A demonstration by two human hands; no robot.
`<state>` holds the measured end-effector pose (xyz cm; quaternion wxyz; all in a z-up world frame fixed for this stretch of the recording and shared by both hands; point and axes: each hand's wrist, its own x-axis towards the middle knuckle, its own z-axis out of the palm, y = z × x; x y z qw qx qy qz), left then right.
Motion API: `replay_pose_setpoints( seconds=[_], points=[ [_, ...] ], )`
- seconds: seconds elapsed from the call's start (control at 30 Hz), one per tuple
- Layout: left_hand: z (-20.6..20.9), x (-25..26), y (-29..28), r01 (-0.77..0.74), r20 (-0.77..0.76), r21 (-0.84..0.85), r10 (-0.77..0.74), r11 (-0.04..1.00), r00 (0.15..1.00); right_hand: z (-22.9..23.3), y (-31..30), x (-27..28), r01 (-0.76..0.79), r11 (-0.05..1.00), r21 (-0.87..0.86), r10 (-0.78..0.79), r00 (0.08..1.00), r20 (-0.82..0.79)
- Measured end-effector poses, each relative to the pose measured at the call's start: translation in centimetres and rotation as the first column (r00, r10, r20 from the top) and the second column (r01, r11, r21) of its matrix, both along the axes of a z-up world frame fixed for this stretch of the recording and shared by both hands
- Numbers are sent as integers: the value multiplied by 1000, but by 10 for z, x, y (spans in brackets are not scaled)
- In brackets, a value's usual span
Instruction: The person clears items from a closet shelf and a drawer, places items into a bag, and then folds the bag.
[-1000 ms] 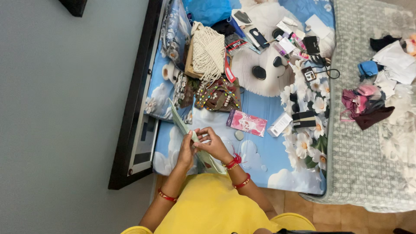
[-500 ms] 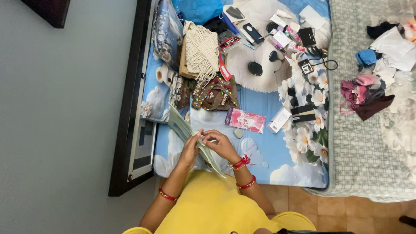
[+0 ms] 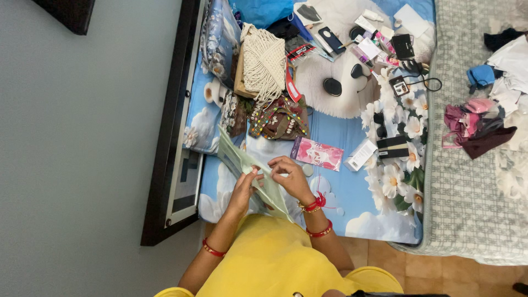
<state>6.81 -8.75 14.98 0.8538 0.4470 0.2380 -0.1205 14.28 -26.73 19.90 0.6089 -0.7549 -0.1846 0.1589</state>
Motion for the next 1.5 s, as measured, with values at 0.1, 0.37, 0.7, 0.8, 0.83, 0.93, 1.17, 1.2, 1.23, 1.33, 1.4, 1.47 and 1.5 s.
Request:
replay_pose_setpoints(
  seconds=[0.1, 0.37, 0.7, 0.8, 0.83, 0.93, 1.17, 1.2, 1.23, 1.33, 1.4, 1.47, 1.5],
  points=[
    [3, 0, 6, 0, 1, 67, 0, 998, 1000, -19, -13, 7, 147, 988, 50, -141, 985, -102],
    [44, -22, 16, 55, 35, 305, -69, 951, 997, -1, -58, 21, 373, 927, -44, -375, 919, -120],
    [93, -20, 22, 70, 84, 415, -115, 907, 990, 47, -67, 18, 507, 851, -139, -483, 859, 170],
    [107, -16, 25, 96, 71, 447, -143, 890, 987, 50, -76, 18, 531, 835, -146, -499, 842, 205],
    [110, -14, 25, 98, 69, 446, -144, 890, 987, 51, -80, 18, 531, 834, -147, -500, 842, 204],
    [108, -12, 23, 91, 116, 451, -159, 888, 980, 47, -93, 23, 535, 814, -226, -505, 844, 180],
    [94, 5, 20, 111, 64, 537, -172, 836, 983, -50, -113, 86, 568, 804, -178, -585, 809, -59],
    [94, 7, 20, 141, 6, 539, -172, 830, 985, -75, -109, 105, 560, 803, -203, -585, 805, -96],
    [95, 10, 21, 142, 2, 538, -171, 831, 985, -99, -102, 125, 547, 805, -228, -583, 802, -134],
    [100, 19, 26, 99, 33, 551, -140, 829, 990, -164, -71, 183, 496, 819, -289, -423, 862, 281],
    [100, 28, 31, 92, 43, 592, -146, 801, 988, -196, -48, 226, 485, 804, -345, -372, 862, 344],
    [99, 37, 35, 82, 25, 596, -121, 798, 992, -215, -26, 266, 396, 770, -501, -251, 909, 333],
    [97, 40, 36, 83, -2, 595, -102, 800, 995, -221, -19, 282, 393, 775, -495, -248, 910, 333]
  ],
)
